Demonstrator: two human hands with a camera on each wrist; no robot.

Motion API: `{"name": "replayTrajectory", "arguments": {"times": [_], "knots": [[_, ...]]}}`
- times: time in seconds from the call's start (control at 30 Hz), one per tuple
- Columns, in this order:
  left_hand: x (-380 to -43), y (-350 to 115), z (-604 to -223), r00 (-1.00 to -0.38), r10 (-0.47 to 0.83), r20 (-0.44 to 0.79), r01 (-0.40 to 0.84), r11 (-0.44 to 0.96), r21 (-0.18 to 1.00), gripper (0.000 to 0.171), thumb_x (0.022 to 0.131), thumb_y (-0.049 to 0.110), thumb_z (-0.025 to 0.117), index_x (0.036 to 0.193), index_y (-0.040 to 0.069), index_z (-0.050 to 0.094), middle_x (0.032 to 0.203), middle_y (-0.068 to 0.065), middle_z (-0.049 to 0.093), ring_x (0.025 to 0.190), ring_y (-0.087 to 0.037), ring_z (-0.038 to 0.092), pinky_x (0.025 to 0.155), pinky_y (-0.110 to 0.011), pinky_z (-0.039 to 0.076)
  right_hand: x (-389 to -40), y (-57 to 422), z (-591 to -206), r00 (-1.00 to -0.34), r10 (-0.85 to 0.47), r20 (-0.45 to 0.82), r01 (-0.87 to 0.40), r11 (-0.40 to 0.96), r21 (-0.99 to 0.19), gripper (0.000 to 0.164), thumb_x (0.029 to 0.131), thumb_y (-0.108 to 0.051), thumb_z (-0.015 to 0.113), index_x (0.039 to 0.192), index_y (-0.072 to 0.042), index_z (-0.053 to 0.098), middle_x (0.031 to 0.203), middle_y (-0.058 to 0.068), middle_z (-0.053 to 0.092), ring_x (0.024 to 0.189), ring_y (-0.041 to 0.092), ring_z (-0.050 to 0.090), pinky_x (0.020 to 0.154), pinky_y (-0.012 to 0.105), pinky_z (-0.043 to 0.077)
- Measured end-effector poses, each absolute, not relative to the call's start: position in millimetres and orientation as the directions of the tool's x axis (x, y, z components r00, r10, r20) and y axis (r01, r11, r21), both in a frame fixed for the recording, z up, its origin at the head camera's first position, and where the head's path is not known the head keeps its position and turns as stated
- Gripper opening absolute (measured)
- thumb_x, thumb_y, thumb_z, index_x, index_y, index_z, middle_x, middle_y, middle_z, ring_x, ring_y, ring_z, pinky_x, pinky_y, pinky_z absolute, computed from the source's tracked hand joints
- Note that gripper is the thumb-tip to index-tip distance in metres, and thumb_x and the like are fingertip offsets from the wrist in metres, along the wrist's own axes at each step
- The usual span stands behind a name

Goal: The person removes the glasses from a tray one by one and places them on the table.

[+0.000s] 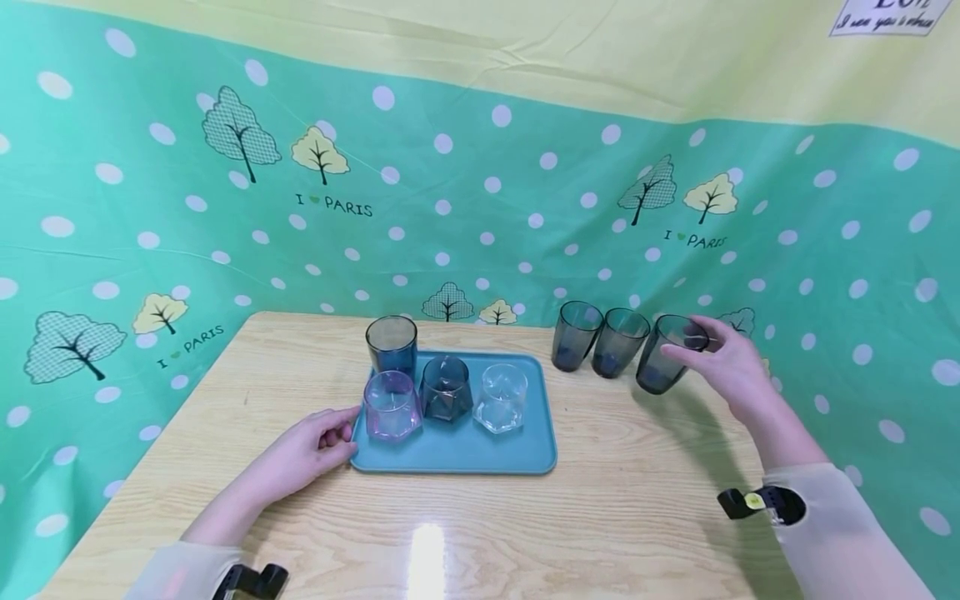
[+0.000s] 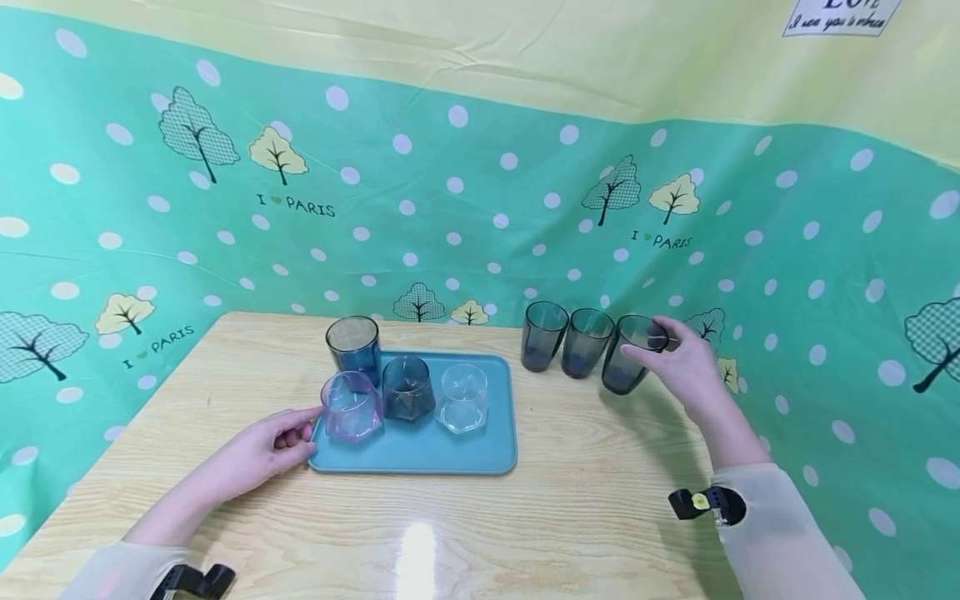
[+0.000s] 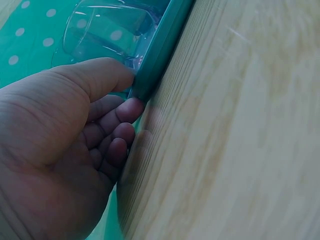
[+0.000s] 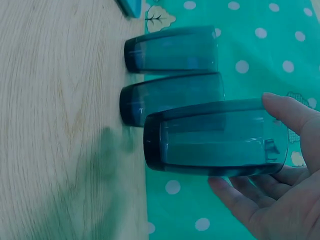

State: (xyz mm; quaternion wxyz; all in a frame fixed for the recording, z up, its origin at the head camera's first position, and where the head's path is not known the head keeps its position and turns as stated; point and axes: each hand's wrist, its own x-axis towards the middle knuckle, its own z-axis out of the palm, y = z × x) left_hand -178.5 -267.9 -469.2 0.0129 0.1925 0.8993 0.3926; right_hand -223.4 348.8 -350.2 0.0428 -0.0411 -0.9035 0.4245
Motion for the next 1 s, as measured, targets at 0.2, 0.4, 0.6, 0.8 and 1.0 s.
{"name": "replayTrajectory", "arguments": {"times": [0.2, 0.4, 0.6, 0.8, 1.0], "knots": [[-178, -268, -469, -0.925, 0.356, 0.131, 0.338, 0.619, 0.709, 0.059, 0.100, 0.009, 0.080, 0.151, -0.011, 0.059, 0.100, 0.003, 0.061, 0.091, -0.012, 0.055, 0.077, -0.026, 0.051, -229, 357, -354, -0.991, 0.129, 0.031, 0.057, 0.630, -0.775, 0.105, 0.099, -0.056, 0.080, 0.175, -0.006, 0.027, 0.162, 0.022, 0.047, 0.145, 0.041, 0.045, 0.108, 0.052, 0.044], [-178, -269, -469, -0.926, 0.356, 0.130, 0.337, 0.619, 0.709, 0.059, 0.100, 0.010, 0.081, 0.151, -0.010, 0.059, 0.101, 0.004, 0.061, 0.092, -0.011, 0.056, 0.079, -0.026, 0.051, -236, 361, -359, -0.988, 0.154, 0.032, 0.074, 0.634, -0.770, 0.106, 0.099, -0.056, 0.080, 0.175, -0.007, 0.025, 0.164, 0.023, 0.046, 0.146, 0.043, 0.045, 0.109, 0.056, 0.044], [-178, -269, -470, -0.927, 0.353, 0.128, 0.334, 0.617, 0.713, 0.060, 0.100, 0.010, 0.081, 0.151, -0.010, 0.059, 0.101, 0.004, 0.061, 0.091, -0.011, 0.055, 0.078, -0.026, 0.051, -246, 364, -368, -0.985, 0.167, 0.032, 0.079, 0.618, -0.782, 0.106, 0.101, -0.054, 0.079, 0.176, -0.005, 0.022, 0.166, 0.025, 0.044, 0.145, 0.043, 0.046, 0.113, 0.058, 0.044], [-179, -269, -472, -0.927, 0.353, 0.127, 0.333, 0.616, 0.714, 0.060, 0.100, 0.011, 0.081, 0.152, -0.010, 0.059, 0.101, 0.004, 0.062, 0.091, -0.011, 0.055, 0.078, -0.026, 0.051, -252, 363, -374, -0.983, 0.182, 0.027, 0.089, 0.600, -0.795, 0.107, 0.100, -0.051, 0.081, 0.175, -0.002, 0.022, 0.165, 0.027, 0.043, 0.145, 0.044, 0.045, 0.117, 0.062, 0.041], [-180, -269, -472, -0.926, 0.355, 0.125, 0.332, 0.611, 0.718, 0.060, 0.100, 0.011, 0.081, 0.152, -0.010, 0.059, 0.100, 0.004, 0.062, 0.091, -0.011, 0.055, 0.076, -0.026, 0.050, -256, 363, -378, -0.981, 0.193, 0.027, 0.092, 0.582, -0.808, 0.108, 0.099, -0.051, 0.082, 0.175, -0.003, 0.022, 0.164, 0.027, 0.044, 0.148, 0.046, 0.044, 0.120, 0.064, 0.038]]}}
